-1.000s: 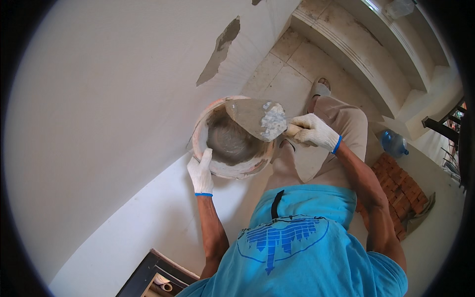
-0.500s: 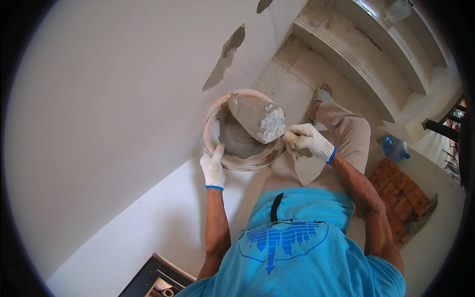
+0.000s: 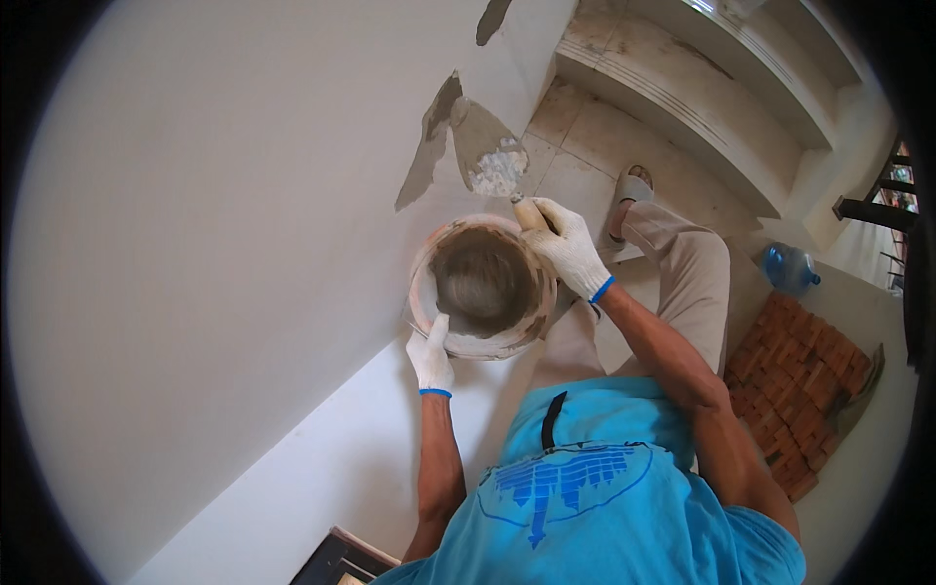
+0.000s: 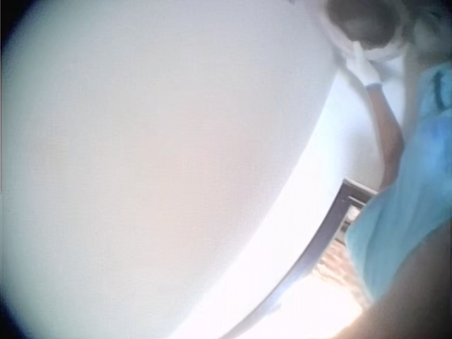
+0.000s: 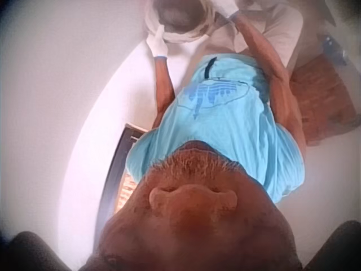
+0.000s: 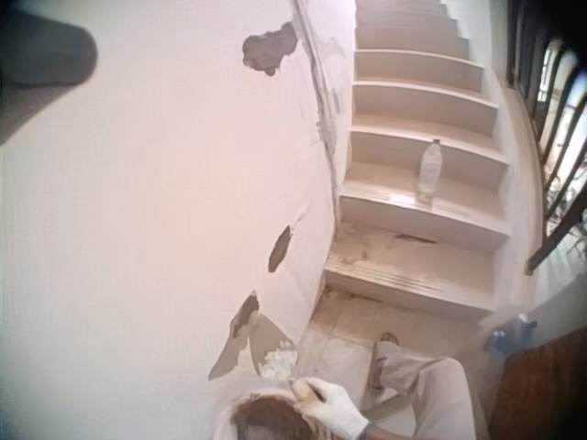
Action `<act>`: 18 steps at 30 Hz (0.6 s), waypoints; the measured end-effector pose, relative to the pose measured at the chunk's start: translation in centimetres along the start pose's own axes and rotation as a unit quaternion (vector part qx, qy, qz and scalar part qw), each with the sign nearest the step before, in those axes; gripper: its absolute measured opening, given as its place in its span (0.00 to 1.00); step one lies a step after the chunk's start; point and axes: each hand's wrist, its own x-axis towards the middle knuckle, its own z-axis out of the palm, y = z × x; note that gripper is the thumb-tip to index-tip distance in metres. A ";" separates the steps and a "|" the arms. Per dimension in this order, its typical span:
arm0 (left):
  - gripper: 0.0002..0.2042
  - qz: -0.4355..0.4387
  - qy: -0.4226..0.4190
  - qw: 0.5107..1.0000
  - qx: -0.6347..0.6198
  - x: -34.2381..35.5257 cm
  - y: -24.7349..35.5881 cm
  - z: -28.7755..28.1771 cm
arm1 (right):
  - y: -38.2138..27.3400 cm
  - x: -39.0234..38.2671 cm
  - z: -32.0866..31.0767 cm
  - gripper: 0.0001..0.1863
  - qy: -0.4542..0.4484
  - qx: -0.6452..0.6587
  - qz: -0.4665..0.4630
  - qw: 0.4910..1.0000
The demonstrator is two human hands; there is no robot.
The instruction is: The person applies plaster to a wall using a trowel, smoothing the surface to fill gaps and create an even finish. The person repeatedly scoops plaster from a bucket and spreads it across the wall area.
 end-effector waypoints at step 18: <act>0.13 -0.003 0.013 1.000 0.018 0.2 -2.2 -0.8 | 1.6 3.1 3.1 0.27 0.092 -0.046 0.012 0.995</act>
